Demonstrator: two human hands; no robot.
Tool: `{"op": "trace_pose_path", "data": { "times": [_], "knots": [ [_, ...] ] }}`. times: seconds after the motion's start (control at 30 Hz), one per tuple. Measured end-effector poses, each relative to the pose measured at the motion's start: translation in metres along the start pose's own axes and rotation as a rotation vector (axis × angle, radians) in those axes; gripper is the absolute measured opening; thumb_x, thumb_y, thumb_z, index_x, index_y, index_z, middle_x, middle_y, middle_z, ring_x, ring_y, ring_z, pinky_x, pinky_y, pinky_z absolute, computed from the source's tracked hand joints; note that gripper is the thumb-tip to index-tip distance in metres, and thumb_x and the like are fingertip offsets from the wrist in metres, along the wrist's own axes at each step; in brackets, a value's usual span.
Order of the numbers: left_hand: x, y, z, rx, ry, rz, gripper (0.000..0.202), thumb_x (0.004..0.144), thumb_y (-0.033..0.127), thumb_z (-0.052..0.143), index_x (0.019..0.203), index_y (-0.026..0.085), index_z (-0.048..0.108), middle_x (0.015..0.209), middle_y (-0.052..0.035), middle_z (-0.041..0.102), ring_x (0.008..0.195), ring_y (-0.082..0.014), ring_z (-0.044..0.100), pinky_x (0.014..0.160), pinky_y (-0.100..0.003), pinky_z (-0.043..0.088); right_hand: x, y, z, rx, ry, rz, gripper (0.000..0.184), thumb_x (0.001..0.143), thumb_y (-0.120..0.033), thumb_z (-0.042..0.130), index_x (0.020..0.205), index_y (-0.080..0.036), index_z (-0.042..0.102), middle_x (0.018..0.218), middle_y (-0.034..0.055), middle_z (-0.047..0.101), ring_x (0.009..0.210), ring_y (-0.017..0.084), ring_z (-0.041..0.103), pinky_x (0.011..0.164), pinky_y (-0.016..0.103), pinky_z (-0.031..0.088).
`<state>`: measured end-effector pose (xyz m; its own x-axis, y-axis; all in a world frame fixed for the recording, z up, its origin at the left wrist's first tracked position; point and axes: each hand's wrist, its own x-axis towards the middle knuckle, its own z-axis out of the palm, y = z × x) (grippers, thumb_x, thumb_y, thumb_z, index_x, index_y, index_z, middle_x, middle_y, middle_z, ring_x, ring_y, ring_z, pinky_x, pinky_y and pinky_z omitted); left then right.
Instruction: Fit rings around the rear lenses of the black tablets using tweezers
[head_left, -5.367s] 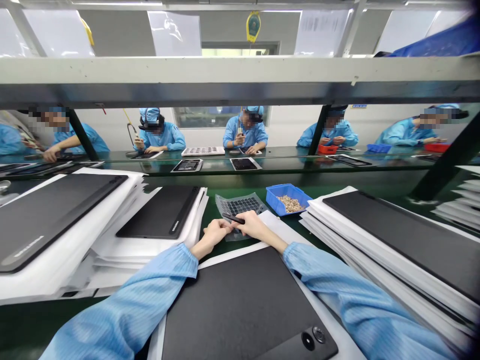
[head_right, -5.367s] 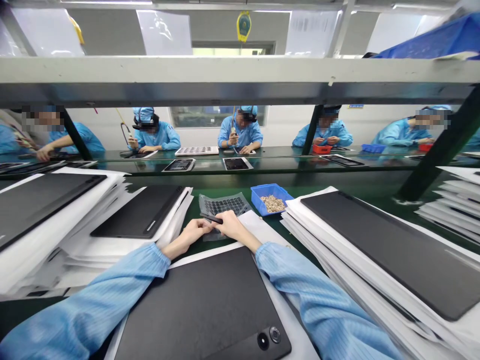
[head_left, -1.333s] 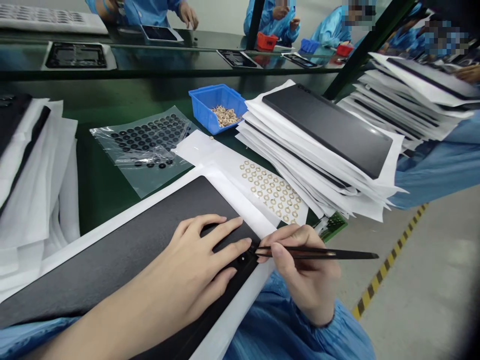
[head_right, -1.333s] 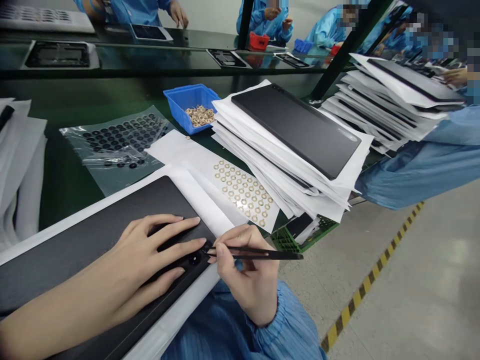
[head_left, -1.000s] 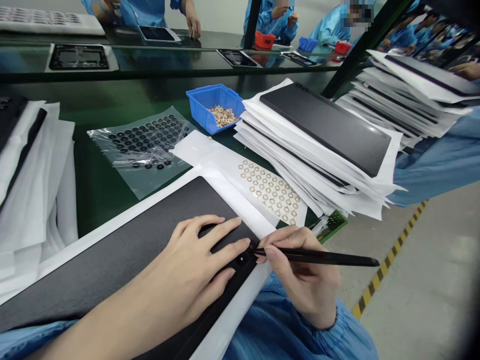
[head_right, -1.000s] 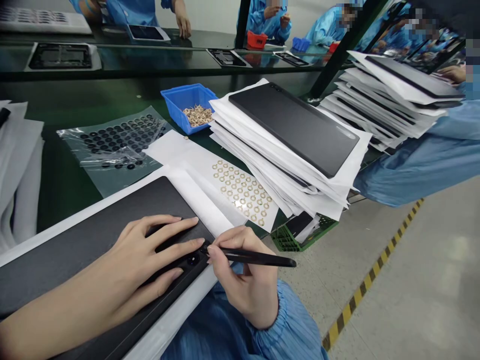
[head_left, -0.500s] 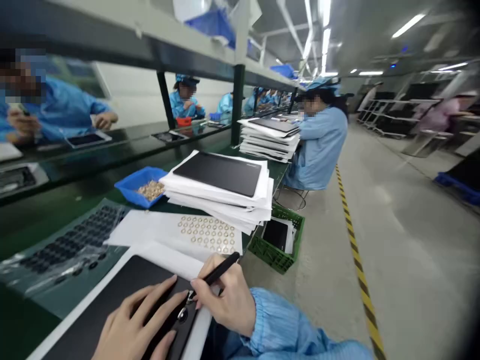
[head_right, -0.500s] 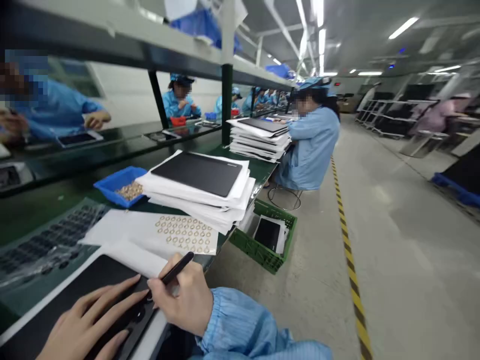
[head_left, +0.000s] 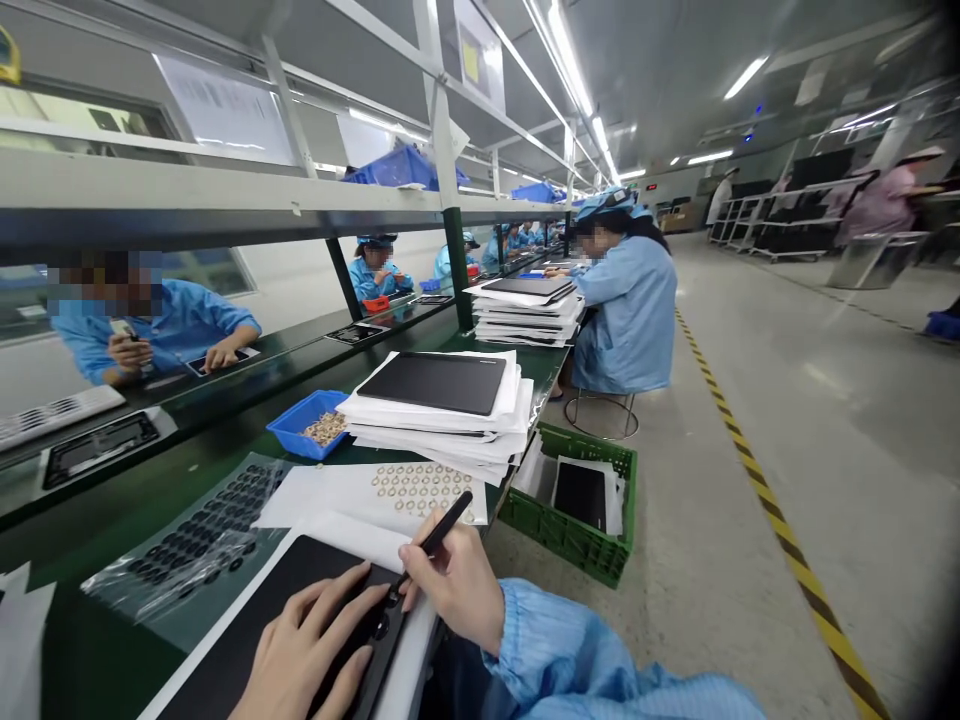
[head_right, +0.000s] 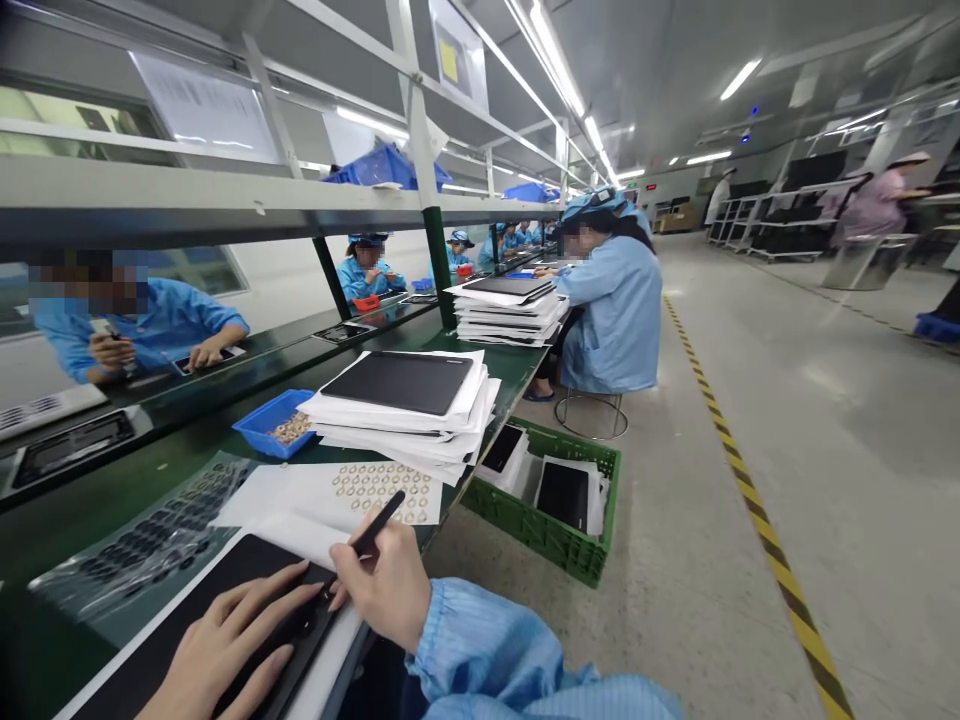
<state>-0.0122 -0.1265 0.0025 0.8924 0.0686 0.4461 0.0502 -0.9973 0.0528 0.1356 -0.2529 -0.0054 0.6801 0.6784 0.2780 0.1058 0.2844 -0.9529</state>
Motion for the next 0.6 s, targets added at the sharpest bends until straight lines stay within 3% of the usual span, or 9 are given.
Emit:
{"op": "trace_pose_path", "data": {
  "times": [0.1,0.2,0.37,0.5,0.6],
  "knots": [
    [0.001,0.005,-0.006,-0.003,-0.038,-0.011,0.035,0.094,0.029,0.042,0.127,0.035,0.053,0.133,-0.0014,0.054,0.110,-0.0231,0.051,0.085,-0.038,0.049,0.000,0.002,-0.001,0.027,-0.010,0.035,0.031,0.079,-0.045,0.060,0.072,-0.020,0.044,0.051,-0.0024,0.056,0.041,0.015,0.061,0.040,0.024,0.047],
    [0.004,0.012,-0.019,-0.063,-0.155,-0.022,0.036,0.094,0.027,0.041,0.128,0.029,0.052,0.133,-0.0048,0.052,0.113,-0.0225,0.048,0.091,-0.040,0.046,-0.001,0.002,-0.005,0.025,0.010,0.066,0.036,0.077,-0.052,0.061,0.072,-0.020,0.047,0.053,0.0005,0.062,0.044,0.018,0.063,0.043,0.028,0.051],
    [0.011,0.013,-0.033,-0.193,-0.332,-0.080,0.037,0.095,0.026,0.039,0.132,0.025,0.046,0.140,-0.0051,0.044,0.120,-0.0239,0.039,0.098,-0.046,0.038,0.006,0.003,-0.011,-0.015,0.036,0.077,0.034,0.078,-0.050,0.064,0.071,-0.020,0.050,0.057,0.0023,0.066,0.046,0.020,0.065,0.047,0.032,0.054],
    [0.011,0.014,-0.034,-0.232,-0.355,-0.074,0.037,0.096,0.025,0.037,0.132,0.024,0.044,0.142,-0.0044,0.041,0.121,-0.0249,0.035,0.098,-0.048,0.036,0.018,-0.001,-0.017,-0.028,0.024,0.013,0.028,0.081,-0.042,0.064,0.072,-0.019,0.051,0.059,0.0011,0.066,0.047,0.017,0.065,0.049,0.030,0.055],
    [0.011,0.015,-0.034,-0.241,-0.329,-0.071,0.037,0.095,0.024,0.038,0.132,0.023,0.044,0.141,-0.0042,0.042,0.121,-0.0254,0.036,0.098,-0.047,0.036,0.037,-0.016,-0.012,-0.067,-0.066,-0.059,0.026,0.082,-0.039,0.065,0.074,-0.018,0.052,0.061,0.0005,0.065,0.048,0.015,0.064,0.049,0.028,0.054]
  ]
}}
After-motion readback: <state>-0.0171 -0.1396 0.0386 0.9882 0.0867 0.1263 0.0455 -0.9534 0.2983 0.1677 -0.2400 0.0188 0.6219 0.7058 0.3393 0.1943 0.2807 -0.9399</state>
